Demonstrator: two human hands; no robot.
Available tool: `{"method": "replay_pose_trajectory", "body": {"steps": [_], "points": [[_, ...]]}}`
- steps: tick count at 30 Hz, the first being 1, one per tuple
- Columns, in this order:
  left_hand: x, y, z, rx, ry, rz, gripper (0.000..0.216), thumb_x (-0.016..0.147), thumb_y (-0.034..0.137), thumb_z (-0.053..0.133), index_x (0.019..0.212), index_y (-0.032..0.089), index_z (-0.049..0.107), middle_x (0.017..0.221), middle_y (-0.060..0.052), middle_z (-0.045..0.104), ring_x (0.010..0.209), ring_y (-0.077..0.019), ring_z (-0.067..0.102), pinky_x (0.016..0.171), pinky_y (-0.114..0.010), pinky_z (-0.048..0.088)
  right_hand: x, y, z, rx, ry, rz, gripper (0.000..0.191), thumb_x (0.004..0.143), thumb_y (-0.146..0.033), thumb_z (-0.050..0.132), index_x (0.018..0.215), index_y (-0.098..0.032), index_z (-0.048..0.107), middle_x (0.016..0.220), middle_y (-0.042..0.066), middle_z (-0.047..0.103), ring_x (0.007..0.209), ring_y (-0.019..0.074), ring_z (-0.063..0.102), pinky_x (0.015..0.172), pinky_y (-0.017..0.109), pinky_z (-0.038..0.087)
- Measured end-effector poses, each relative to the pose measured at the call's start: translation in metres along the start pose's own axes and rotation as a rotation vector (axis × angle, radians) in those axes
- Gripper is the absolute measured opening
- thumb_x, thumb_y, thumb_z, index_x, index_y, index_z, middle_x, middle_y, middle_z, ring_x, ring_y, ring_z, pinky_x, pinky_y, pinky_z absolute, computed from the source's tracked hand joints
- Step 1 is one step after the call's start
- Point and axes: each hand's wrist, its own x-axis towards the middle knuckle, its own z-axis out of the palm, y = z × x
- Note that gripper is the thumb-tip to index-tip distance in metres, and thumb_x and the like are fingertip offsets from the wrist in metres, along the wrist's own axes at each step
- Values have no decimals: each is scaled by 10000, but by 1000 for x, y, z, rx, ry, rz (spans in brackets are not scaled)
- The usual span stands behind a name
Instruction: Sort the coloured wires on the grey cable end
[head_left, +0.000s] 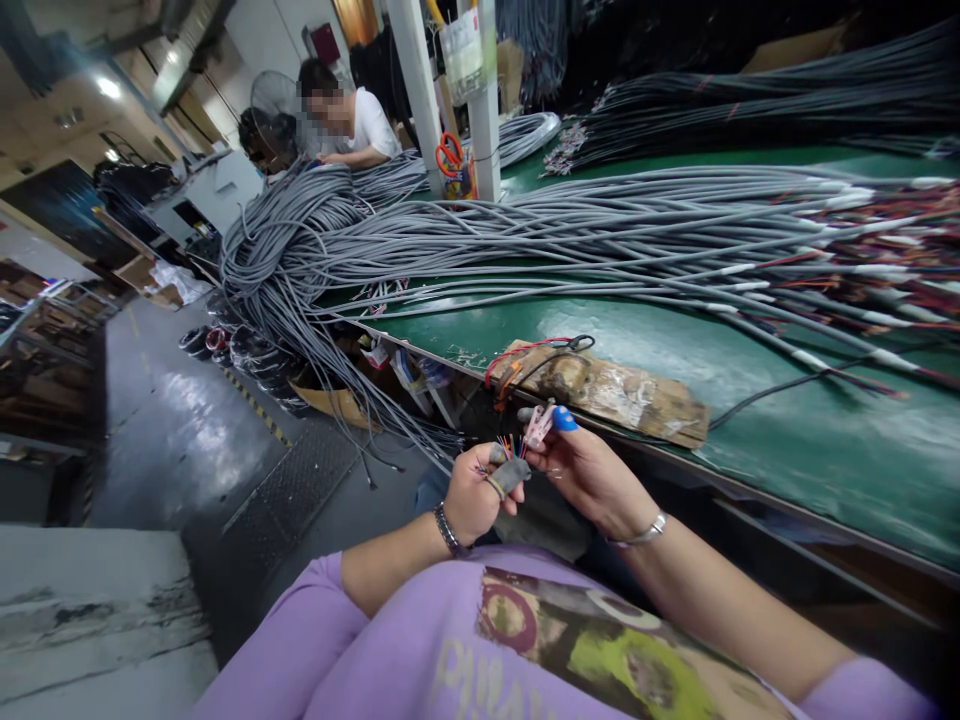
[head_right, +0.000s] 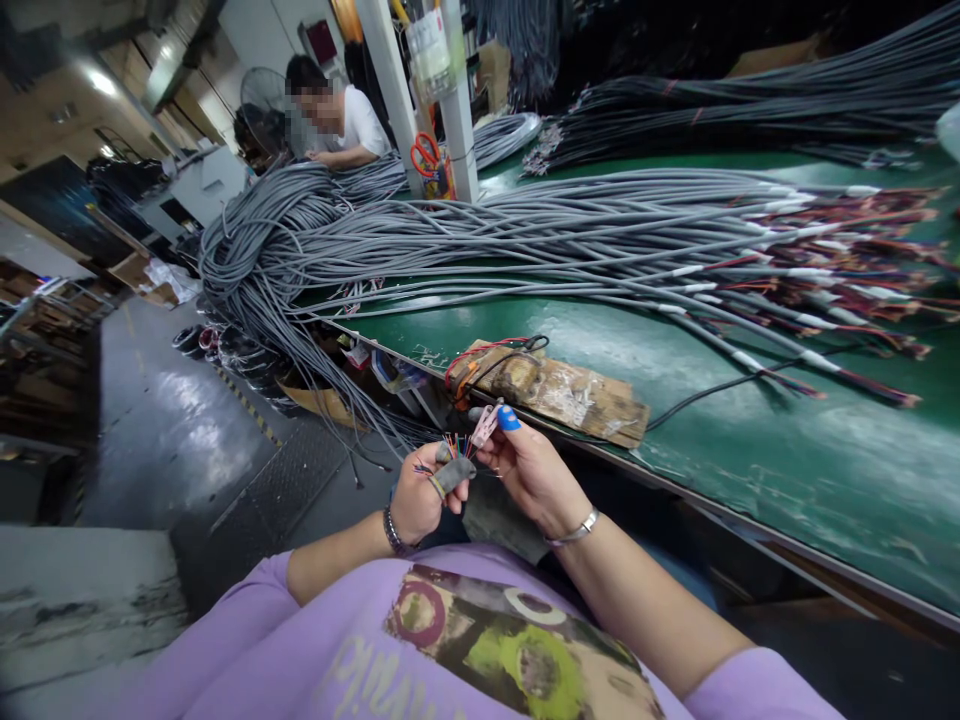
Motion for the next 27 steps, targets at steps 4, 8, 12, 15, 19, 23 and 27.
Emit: {"method": "replay_pose_trajectory", "body": {"steps": [4,8,12,15,19,23,27], "points": [[-1,0,0,-1,5,1,359,767,452,679,652,139,549,508,24,566,344,-51,458,346,-168,315,-1,0,1,-18,-4,-11,417,599,-576,807,727,-193,703,626,-17,581,596,100,521,580,213,483],[0,1,0,-14,17,-2,357,758,449,688,647,140,548,508,25,568,343,-50,457,344,-167,316,-1,-1,1,-50,13,-20,416,584,-552,826,754,-189,716,638,-8,583,585,106,508,555,222,469],[1,2,1,-14,11,-15,346,758,437,690,649,142,548,508,26,567,346,-49,459,345,-164,316,1,0,1,-55,37,-69,385,577,-520,842,695,-181,702,646,-7,589,577,100,489,559,225,458],[3,1,1,-11,4,-17,358,753,451,691,644,144,543,506,25,566,344,-51,458,343,-165,317,2,2,1,-69,42,-105,369,600,-518,831,684,-184,698,643,-8,587,578,99,484,564,223,453],[5,1,1,-2,1,-21,370,752,469,687,649,143,547,506,23,567,343,-52,458,342,-167,310,1,2,3,-77,38,-104,372,623,-527,814,673,-181,686,630,-9,578,568,98,481,552,217,449],[4,2,1,-5,13,-24,384,741,484,692,645,142,545,506,23,566,344,-51,457,344,-169,310,1,2,1,-40,25,-36,391,655,-562,777,748,-193,687,640,-2,602,561,113,510,532,226,455],[0,1,-2,-11,29,-24,412,723,515,696,642,144,536,511,20,569,345,-51,456,344,-171,318,-2,0,-9,-20,2,77,419,694,-619,713,732,-204,667,704,26,653,580,130,554,560,252,490]]}}
